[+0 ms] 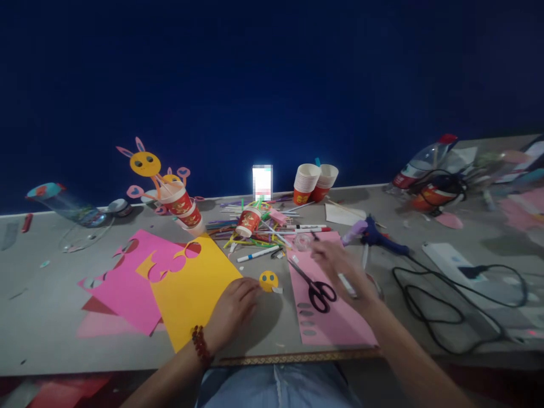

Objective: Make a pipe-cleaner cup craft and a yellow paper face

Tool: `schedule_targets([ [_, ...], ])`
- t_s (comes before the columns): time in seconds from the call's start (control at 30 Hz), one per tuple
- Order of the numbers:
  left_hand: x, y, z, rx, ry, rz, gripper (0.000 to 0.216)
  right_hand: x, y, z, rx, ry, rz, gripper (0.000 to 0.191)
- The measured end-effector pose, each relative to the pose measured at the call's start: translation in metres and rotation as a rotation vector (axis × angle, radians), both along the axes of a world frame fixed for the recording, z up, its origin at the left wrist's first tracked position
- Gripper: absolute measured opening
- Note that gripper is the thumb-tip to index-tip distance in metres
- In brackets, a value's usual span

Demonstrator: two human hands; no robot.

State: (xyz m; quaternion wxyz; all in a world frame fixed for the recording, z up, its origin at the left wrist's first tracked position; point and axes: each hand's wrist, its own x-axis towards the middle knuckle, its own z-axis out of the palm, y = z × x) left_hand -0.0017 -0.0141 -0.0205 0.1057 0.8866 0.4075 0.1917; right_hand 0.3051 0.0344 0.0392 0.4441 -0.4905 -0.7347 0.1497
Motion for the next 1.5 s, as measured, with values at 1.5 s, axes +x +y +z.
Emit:
schedule_targets([
  [1.5,0.015,-0.016,-0.010,0.016,0.116,-0.033,0.045,-0.062,-0.012,-0.043,-0.719,0.771,0.312,0.024],
])
